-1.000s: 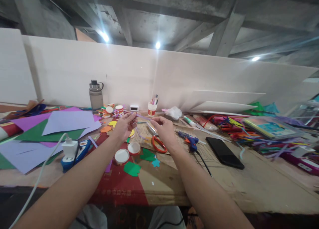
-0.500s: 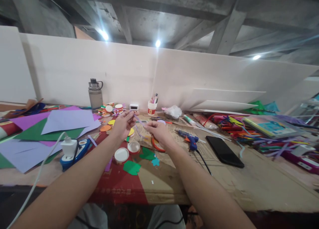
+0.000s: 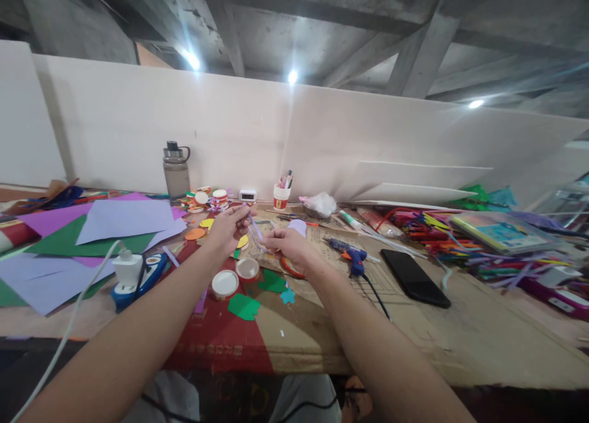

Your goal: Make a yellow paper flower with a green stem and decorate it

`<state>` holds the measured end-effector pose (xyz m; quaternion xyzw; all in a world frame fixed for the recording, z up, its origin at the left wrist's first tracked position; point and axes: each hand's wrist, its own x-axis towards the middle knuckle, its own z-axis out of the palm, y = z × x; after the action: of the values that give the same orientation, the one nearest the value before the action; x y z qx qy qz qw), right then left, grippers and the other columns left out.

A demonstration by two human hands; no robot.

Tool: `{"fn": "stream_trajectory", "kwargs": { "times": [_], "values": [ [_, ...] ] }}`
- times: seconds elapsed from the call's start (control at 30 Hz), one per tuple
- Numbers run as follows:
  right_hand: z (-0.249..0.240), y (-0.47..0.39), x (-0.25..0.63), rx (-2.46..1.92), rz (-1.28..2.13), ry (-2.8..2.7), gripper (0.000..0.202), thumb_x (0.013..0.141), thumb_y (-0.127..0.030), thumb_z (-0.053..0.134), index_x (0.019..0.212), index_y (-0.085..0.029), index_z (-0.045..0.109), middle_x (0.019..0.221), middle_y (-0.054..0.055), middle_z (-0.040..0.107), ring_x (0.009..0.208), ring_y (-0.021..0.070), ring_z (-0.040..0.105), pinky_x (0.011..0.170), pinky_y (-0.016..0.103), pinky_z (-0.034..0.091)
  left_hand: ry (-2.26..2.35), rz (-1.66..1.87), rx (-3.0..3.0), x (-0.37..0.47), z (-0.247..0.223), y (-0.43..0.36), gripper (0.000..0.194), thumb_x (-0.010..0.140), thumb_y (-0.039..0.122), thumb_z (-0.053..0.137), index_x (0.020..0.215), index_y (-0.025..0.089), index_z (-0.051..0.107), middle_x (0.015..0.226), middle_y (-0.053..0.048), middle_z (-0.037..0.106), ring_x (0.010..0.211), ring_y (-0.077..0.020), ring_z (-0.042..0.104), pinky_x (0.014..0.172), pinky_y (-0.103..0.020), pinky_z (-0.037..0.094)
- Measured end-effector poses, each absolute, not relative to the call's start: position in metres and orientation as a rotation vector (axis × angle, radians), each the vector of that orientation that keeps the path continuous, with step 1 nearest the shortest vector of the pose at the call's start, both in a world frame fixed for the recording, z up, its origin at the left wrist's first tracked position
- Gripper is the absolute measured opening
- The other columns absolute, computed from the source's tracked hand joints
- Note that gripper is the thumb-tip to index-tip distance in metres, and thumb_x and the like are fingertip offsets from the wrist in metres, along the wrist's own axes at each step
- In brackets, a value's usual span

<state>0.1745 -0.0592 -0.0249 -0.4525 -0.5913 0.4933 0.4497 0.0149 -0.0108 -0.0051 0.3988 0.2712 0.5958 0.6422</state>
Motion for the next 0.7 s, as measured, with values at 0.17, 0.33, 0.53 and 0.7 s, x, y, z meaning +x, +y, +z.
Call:
{"fn": "stream_trajectory", "kwargs": {
  "times": [0.17,0.33,0.53,0.7],
  "values": [
    [-0.023,-0.062,0.173,-1.115,1.156,-1.503,0.021,0.063,-0.034,0.071,0.061,-0.017,0.059,0.05,-0.006,0.049,0.047,0.007,0.036,0.049,0.025,0.024,0.605,1.349,0.876,0.014,-0.003,-0.011,0.002,0.078,0.011,0.064,0.076,0.01,0.063,0.072,-0.005,0.07,0.043,-0.0024,0.049,0.037,-0.011,0.034],
    [-0.022,-0.063,0.172,-1.167,1.131,-1.505,0.018,0.065,-0.031,0.069,0.06,-0.018,0.057,0.05,-0.006,0.049,0.047,0.0076,0.037,0.049,0.024,0.026,0.6,1.387,0.845,0.013,0.0,-0.012,0.003,0.077,0.013,0.064,0.074,0.011,0.062,0.074,-0.007,0.071,0.043,-0.0028,0.05,0.037,-0.012,0.032],
    [-0.02,-0.067,0.169,-1.163,1.148,-1.489,0.015,0.064,-0.028,0.068,0.061,-0.018,0.057,0.052,-0.005,0.05,0.049,0.0081,0.038,0.05,0.024,0.028,0.597,1.412,0.84,0.011,-0.005,-0.007,0.008,0.075,0.017,0.067,0.075,0.012,0.06,0.07,-0.005,0.069,0.043,-0.0029,0.048,0.036,-0.012,0.03],
    [-0.018,-0.07,0.167,-1.162,1.147,-1.461,0.015,0.063,-0.028,0.068,0.059,-0.018,0.057,0.051,-0.004,0.05,0.049,0.0084,0.038,0.049,0.025,0.026,0.612,1.404,0.823,0.012,-0.008,-0.006,0.011,0.075,0.019,0.068,0.075,0.012,0.061,0.071,-0.005,0.069,0.043,-0.0024,0.048,0.037,-0.012,0.031]
  ]
}}
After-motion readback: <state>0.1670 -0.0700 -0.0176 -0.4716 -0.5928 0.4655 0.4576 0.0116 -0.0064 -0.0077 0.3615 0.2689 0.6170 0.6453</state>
